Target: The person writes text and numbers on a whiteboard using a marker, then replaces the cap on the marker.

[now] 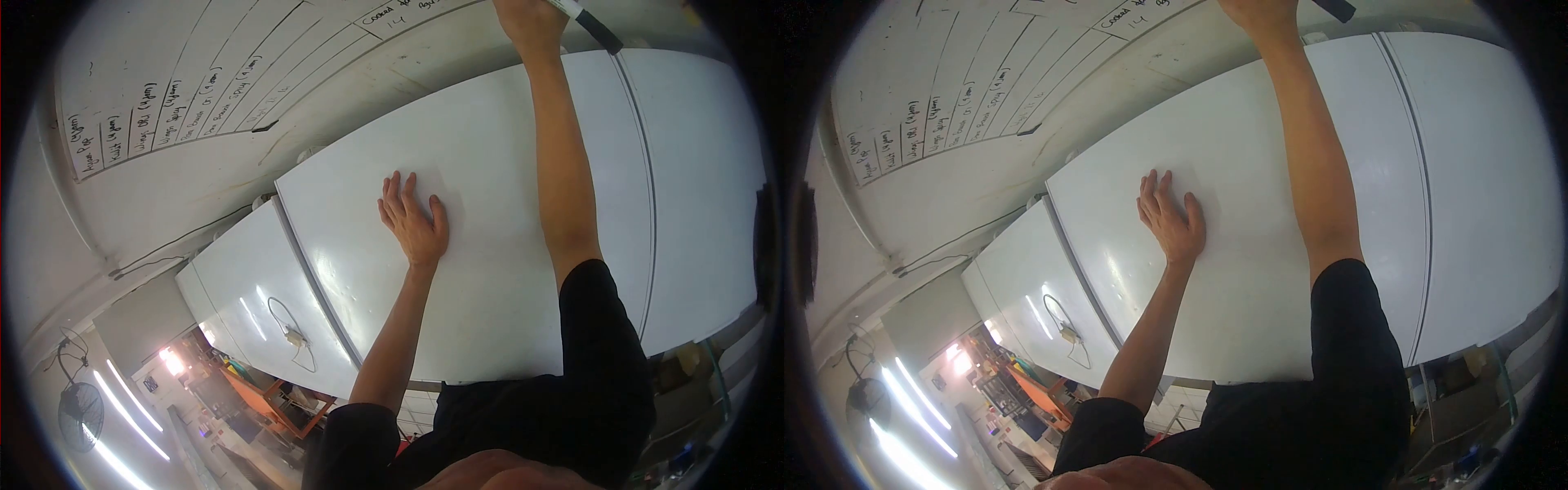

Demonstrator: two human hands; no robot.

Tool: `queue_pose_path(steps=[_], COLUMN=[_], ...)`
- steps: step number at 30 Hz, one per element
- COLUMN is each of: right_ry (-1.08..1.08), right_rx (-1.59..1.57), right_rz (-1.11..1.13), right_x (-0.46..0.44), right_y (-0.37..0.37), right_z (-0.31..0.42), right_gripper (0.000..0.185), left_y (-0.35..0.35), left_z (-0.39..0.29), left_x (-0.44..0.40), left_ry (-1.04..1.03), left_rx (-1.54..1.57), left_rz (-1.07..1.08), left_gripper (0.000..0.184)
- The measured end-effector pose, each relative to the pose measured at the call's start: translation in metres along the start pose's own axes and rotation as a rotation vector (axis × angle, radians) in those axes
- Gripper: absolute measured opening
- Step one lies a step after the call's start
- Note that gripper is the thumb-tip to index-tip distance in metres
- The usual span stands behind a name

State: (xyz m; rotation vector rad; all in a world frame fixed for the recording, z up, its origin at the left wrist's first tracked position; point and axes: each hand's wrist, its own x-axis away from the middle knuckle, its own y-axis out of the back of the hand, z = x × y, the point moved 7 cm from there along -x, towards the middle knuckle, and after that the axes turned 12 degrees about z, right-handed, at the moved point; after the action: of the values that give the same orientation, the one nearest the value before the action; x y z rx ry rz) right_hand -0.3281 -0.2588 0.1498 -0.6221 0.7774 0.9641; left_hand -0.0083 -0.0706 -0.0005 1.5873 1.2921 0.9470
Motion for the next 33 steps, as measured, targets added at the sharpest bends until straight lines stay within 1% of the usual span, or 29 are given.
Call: queue_pose_path(steps=[2,5,8,11,14,17,20,24,27,30,33], right_ry=[-0.013,0.023,-0.019,-0.225,-0.284,-0.135,-0.071,0.248,0.274,0.191,0.127], right_rx=[-0.021,0.029,0.020,-0.322,-0.364,-0.117,-0.164,0.032,0.050,0.114,0.195], right_rz=[0.014,0.059,0.057,-0.078,-0.095,-0.096,-0.056,0.178,0.194,0.236,0.223], right_x=[0.000,-0.002,-0.003,0.002,0.004,-0.010,-0.019,-0.043,-0.057,-0.059,-0.061], right_y=[0.000,0.001,0.006,0.009,0.014,0.010,-0.008,-0.046,-0.060,-0.072,-0.072], right_z=[-0.002,0.002,0.006,-0.011,-0.009,0.031,0.067,0.113,0.124,0.121,0.123], right_gripper=[0.011,0.009,0.008,0.009,0.013,0.024,0.020,0.019,0.020,0.024,0.024], left_y=[0.000,0.000,0.000,0.000,0.004,0.007,0.008,0.011,0.010,0.009,0.008], left_z=[0.000,-0.001,-0.001,0.001,0.000,-0.004,-0.005,-0.007,-0.006,-0.007,-0.003], left_x=[0.000,0.000,0.000,0.002,0.001,0.000,0.002,0.003,0.005,0.005,0.006], left_ry=[0.001,-0.001,-0.005,0.003,0.023,0.043,0.038,0.045,0.046,0.037,0.038], left_rx=[-0.005,-0.001,0.015,0.006,0.007,0.015,0.011,0.014,0.009,0.013,0.012], left_rz=[0.001,0.002,0.007,0.005,0.002,0.020,0.007,-0.005,-0.018,-0.024,-0.025], left_gripper=[0.056,0.056,0.057,0.057,0.057,0.056,0.056,0.056,0.055,0.055,0.056])
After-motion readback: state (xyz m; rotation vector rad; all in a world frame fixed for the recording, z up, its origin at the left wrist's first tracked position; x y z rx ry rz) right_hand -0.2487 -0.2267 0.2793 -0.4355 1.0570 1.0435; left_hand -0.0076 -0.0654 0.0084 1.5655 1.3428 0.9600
